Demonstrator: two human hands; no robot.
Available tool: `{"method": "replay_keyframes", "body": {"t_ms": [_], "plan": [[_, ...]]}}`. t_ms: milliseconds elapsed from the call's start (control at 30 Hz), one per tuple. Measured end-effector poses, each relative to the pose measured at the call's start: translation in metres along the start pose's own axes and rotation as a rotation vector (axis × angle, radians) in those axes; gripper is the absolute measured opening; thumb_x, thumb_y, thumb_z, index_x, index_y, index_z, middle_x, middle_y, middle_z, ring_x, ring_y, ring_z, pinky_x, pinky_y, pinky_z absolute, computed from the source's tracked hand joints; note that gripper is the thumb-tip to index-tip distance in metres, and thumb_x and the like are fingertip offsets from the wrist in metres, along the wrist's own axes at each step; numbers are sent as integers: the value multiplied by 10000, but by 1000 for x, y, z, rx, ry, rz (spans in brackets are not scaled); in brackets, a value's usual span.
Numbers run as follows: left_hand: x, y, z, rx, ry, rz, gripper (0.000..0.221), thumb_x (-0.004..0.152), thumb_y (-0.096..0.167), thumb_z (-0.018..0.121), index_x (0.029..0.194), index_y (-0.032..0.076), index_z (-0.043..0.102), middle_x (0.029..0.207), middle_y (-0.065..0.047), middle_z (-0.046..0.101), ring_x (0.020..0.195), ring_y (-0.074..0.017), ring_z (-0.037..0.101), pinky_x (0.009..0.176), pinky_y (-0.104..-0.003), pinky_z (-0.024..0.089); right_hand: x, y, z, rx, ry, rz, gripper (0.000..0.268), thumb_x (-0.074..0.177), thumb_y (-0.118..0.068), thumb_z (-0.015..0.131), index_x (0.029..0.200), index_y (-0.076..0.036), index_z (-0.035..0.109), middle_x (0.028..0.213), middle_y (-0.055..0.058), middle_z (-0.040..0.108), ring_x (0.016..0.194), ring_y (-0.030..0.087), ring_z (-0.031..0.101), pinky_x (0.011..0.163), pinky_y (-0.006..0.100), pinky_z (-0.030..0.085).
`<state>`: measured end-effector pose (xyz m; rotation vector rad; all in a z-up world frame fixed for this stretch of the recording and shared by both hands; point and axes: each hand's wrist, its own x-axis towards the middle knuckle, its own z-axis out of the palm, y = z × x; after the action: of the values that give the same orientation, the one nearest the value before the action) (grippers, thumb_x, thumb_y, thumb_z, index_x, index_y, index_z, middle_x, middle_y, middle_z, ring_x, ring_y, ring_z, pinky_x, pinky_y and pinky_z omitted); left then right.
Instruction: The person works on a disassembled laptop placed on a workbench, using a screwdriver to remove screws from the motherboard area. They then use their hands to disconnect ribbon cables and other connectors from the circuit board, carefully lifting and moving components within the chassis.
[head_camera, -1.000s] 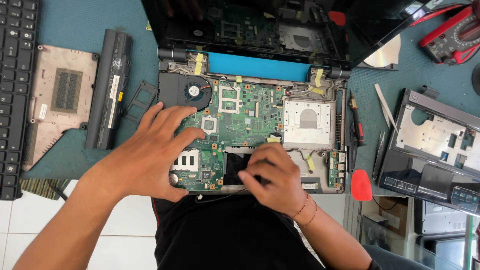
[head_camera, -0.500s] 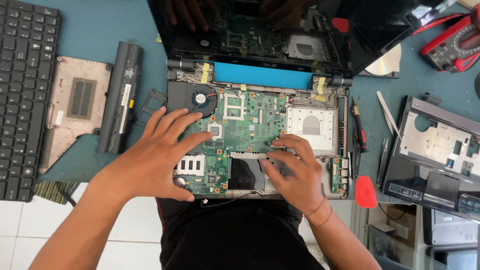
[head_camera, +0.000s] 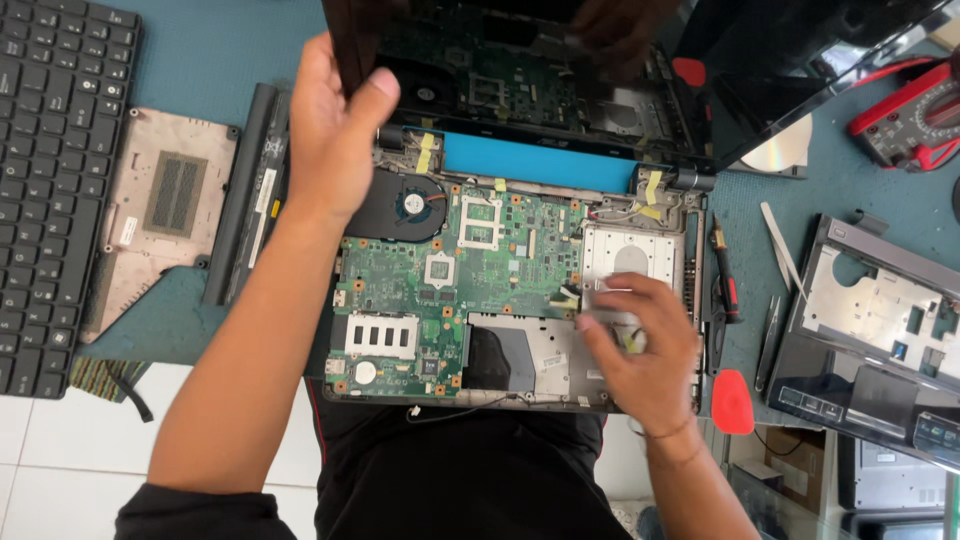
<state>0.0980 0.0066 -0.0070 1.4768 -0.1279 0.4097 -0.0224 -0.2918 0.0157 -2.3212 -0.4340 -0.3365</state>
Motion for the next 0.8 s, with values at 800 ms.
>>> {"method": "replay_keyframes", "body": {"t_ms": [800], "plan": [[-3, -25, -19, -229, -71, -7, 477, 938, 302, 467, 1321, 22, 422, 1335, -108, 491, 1277, -197, 454, 1116, -344, 354, 147, -49, 103, -184, -831, -43, 696, 893, -328, 534, 1452, 13, 298, 489, 72, 583, 477, 290, 560, 400, 443, 401]]}}
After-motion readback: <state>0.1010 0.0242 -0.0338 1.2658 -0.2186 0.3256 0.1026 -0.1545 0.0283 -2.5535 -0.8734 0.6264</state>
